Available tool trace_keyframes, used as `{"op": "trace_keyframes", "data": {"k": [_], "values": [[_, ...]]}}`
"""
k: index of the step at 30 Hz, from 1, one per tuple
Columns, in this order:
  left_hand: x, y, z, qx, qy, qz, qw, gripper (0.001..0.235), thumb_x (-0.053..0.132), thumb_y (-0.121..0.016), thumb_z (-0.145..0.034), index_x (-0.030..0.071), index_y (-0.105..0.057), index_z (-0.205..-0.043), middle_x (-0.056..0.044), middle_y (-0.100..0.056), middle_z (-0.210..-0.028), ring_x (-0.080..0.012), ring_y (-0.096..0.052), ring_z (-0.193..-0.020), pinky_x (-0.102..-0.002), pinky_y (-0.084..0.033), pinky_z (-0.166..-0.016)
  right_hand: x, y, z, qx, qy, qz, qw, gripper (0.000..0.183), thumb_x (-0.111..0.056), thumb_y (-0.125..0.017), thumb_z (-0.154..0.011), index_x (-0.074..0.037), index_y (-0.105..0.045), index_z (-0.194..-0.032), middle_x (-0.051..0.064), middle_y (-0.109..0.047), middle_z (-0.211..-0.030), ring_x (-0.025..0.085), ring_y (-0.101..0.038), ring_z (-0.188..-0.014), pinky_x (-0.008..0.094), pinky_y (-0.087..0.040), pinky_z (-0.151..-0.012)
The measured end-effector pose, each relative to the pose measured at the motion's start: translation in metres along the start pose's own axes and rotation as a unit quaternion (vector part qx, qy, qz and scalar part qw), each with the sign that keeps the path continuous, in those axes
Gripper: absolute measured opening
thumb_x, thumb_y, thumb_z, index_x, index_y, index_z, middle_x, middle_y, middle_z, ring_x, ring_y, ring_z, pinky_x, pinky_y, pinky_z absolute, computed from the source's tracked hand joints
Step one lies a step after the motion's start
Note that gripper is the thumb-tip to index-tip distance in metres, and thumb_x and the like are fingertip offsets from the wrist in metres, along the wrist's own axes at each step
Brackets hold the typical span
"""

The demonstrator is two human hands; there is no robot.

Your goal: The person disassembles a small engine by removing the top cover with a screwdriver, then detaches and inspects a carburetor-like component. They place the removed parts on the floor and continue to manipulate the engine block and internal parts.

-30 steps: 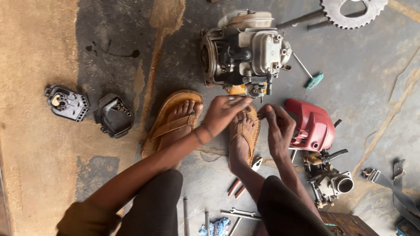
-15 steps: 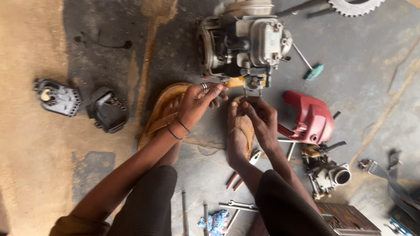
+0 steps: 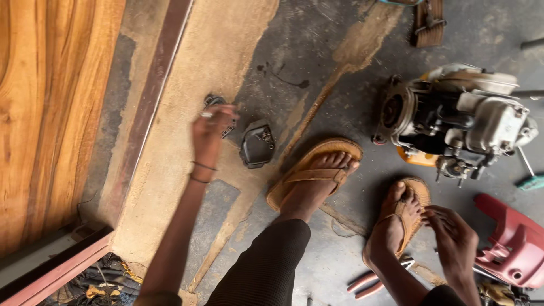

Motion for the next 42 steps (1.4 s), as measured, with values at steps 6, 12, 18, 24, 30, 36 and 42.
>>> {"op": "trace_keyframes", "data": {"k": [6,12,18,24,30,36,42], "values": [[-0.018,0.112,0.016,0.171,0.050,-0.170,0.969,0.016,0.013,-0.068,-0.102,0.006,-0.072,-0.115,-0.010,-0.076,-0.102,-0.0156,-0.072,-0.090,-0.025,-0.058,-0.070,-0.012,-0.008,-0.002,-0.008,0.018,0.084,0.996,0.027,-0.016,-0.065,-0.104,0.002,-0.071,-0.123,0.016,-0.077,-0.109,0.022,-0.074,-0.100,0.034,-0.058,-0.088],[-0.066,0.091,0.004,0.096,0.066,-0.378,0.918,0.060,0.015,-0.090,-0.081,0.001,-0.060,-0.130,-0.017,-0.068,-0.118,-0.0296,-0.064,-0.107,-0.042,-0.054,-0.092,-0.030,-0.025,-0.002,-0.026,0.061,0.164,0.984,0.027,-0.019,-0.068,-0.100,-0.002,-0.073,-0.121,0.016,-0.077,-0.112,0.024,-0.075,-0.101,0.036,-0.059,-0.090],[-0.109,0.085,0.004,0.113,0.102,-0.348,0.925,0.074,0.003,-0.091,-0.069,-0.003,-0.058,-0.135,-0.018,-0.070,-0.122,-0.0272,-0.069,-0.108,-0.038,-0.058,-0.090,-0.052,-0.033,0.002,-0.028,0.090,0.192,0.977,0.028,-0.019,-0.069,-0.098,-0.003,-0.073,-0.120,0.016,-0.077,-0.112,0.025,-0.076,-0.099,0.037,-0.060,-0.086],[-0.154,0.115,0.002,0.115,0.134,-0.196,0.965,0.056,-0.006,-0.087,-0.075,-0.005,-0.064,-0.126,-0.016,-0.075,-0.108,-0.0182,-0.071,-0.091,-0.025,-0.059,-0.075,-0.052,-0.036,0.000,-0.031,0.106,0.198,0.974,0.025,-0.014,-0.070,-0.096,-0.003,-0.073,-0.118,0.016,-0.076,-0.110,0.025,-0.076,-0.097,0.037,-0.060,-0.086],[-0.151,0.116,0.004,0.121,0.183,-0.059,0.974,0.033,-0.013,-0.076,-0.080,-0.006,-0.072,-0.112,-0.013,-0.078,-0.099,-0.0147,-0.074,-0.085,-0.025,-0.063,-0.072,-0.044,-0.046,-0.004,-0.066,0.136,0.193,0.970,0.028,-0.010,-0.070,-0.091,-0.004,-0.073,-0.119,0.014,-0.077,-0.109,0.024,-0.077,-0.094,0.038,-0.061,-0.083],[-0.086,0.082,-0.005,0.111,0.206,-0.019,0.972,0.034,-0.011,-0.075,-0.083,-0.005,-0.071,-0.116,-0.014,-0.077,-0.100,-0.0161,-0.075,-0.085,-0.028,-0.067,-0.074,-0.056,-0.059,-0.013,-0.095,0.183,0.194,0.959,0.032,-0.013,-0.072,-0.089,-0.005,-0.073,-0.120,0.014,-0.076,-0.115,0.025,-0.077,-0.095,0.038,-0.061,-0.083],[-0.033,0.022,-0.005,0.010,0.163,0.003,0.987,0.038,-0.003,-0.081,-0.083,-0.004,-0.071,-0.119,-0.015,-0.077,-0.103,-0.0166,-0.076,-0.089,-0.028,-0.067,-0.074,-0.087,-0.079,-0.023,-0.158,0.161,0.114,0.968,0.029,-0.021,-0.068,-0.092,-0.005,-0.074,-0.116,0.011,-0.078,-0.113,0.023,-0.077,-0.096,0.038,-0.062,-0.086]]}}
Point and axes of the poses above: each hand's wrist, its own z-axis away from the middle knuckle, its own y-axis out of the back of the hand, x = y × z, the point moved 6 cm from there along -z, towards the middle knuckle
